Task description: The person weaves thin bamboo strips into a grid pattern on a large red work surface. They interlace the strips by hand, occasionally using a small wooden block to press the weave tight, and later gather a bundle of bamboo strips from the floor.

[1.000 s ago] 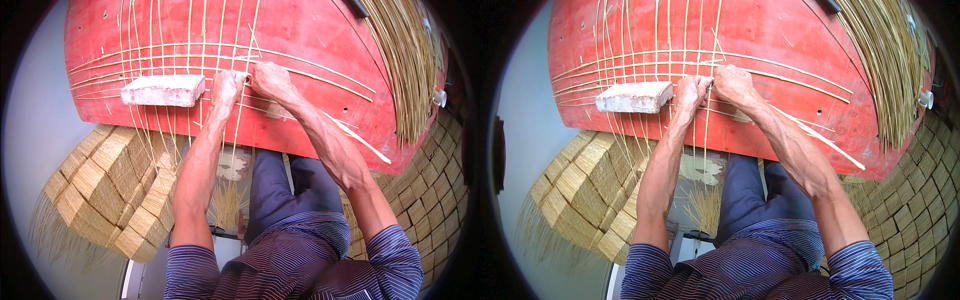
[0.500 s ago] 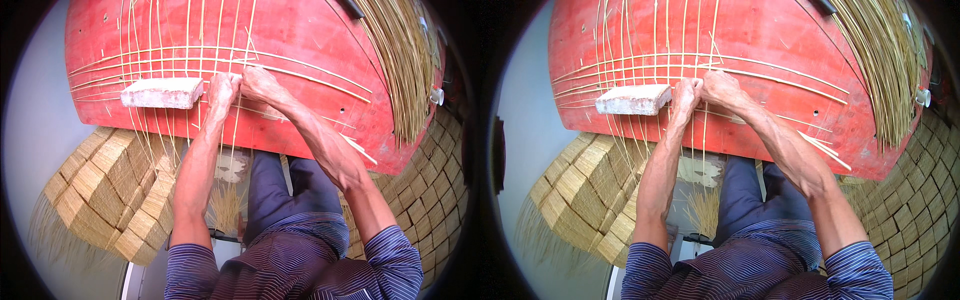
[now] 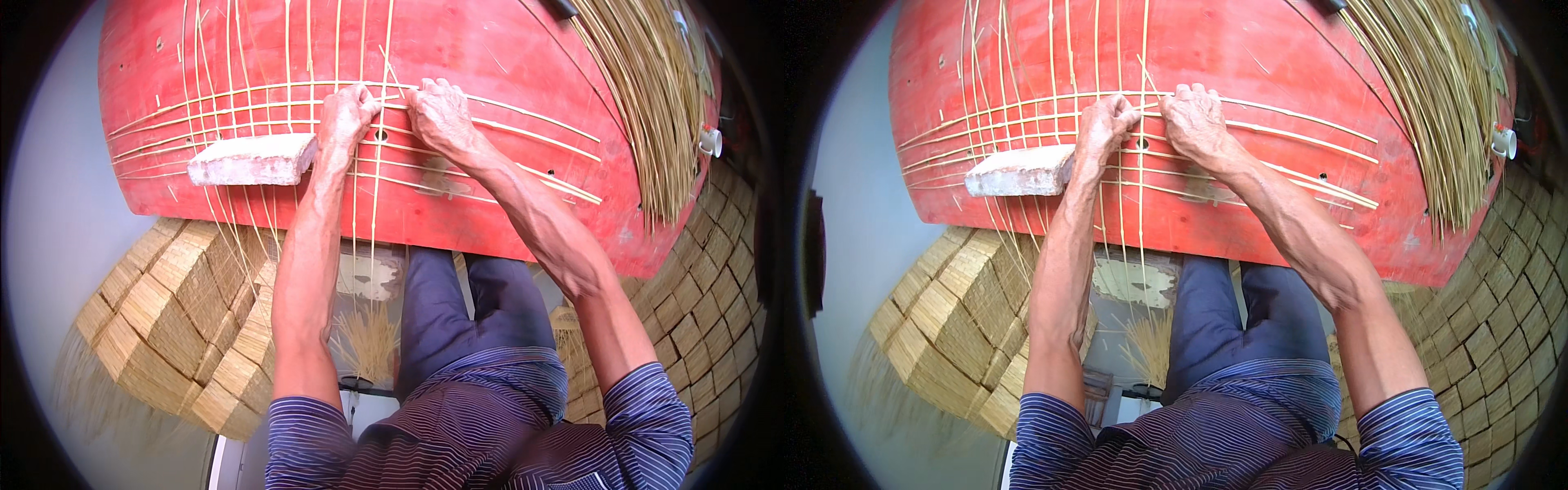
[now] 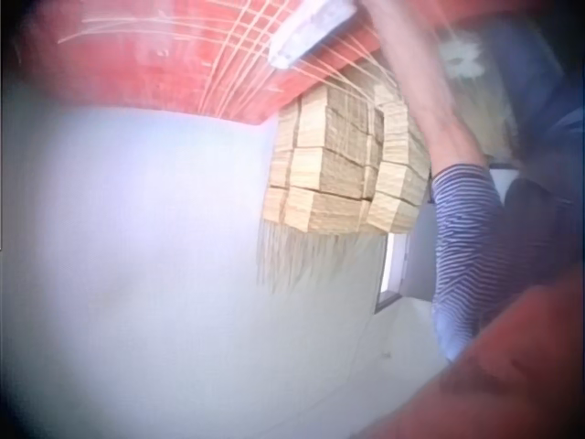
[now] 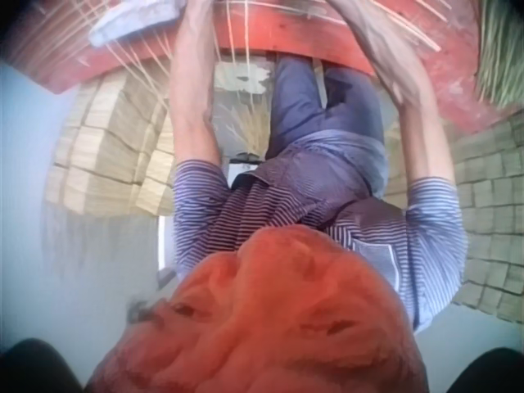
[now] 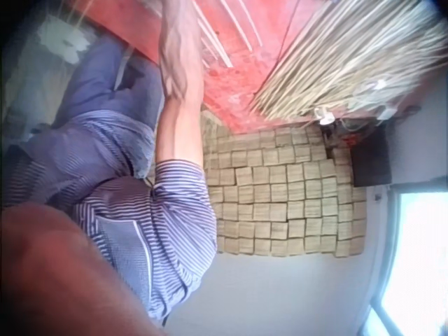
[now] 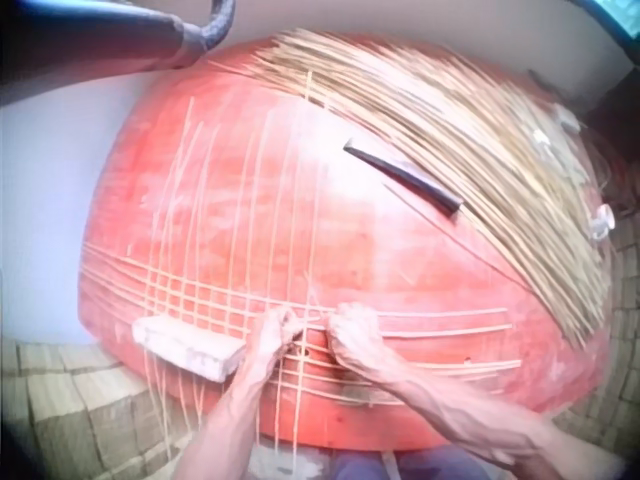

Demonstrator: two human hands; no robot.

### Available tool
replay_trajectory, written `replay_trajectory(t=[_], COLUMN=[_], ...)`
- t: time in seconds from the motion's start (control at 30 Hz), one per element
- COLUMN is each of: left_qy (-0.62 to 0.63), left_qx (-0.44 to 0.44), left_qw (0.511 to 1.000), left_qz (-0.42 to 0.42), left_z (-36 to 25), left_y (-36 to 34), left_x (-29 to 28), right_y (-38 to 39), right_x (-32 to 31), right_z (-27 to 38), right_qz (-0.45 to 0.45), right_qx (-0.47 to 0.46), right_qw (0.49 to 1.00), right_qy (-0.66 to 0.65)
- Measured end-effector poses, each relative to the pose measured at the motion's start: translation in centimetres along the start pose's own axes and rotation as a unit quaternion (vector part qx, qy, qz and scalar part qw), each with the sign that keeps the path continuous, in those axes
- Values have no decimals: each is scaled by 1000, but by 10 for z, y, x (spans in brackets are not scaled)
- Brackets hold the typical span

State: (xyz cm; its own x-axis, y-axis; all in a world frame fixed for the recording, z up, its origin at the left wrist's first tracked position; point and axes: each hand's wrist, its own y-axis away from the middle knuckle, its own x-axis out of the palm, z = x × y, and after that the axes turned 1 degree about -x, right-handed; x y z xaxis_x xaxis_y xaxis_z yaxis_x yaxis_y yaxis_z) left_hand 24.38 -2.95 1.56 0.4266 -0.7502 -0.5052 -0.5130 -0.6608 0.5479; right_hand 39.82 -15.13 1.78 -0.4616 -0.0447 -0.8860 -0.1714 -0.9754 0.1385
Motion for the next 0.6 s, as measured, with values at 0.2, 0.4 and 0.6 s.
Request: replay_trajectory(t=[0.2,0.4,0.6], left_qy=[-90,-95,-90], left_qx=[5,-9,-16], left_qw=[996,995,996], left_qz=[10,2,-7], left_z=[-6,-4,-3], left_y=[-9,-13,-14], left_x=[-2,1,3], right_y=[-5,-13,-44], right_x=[1,-2,-6], right_z=[4,4,13], right_qz=[14,37,228], right_qx=[18,35,153], right_qw=[1000,997,951], right_qy=[10,-57,-144])
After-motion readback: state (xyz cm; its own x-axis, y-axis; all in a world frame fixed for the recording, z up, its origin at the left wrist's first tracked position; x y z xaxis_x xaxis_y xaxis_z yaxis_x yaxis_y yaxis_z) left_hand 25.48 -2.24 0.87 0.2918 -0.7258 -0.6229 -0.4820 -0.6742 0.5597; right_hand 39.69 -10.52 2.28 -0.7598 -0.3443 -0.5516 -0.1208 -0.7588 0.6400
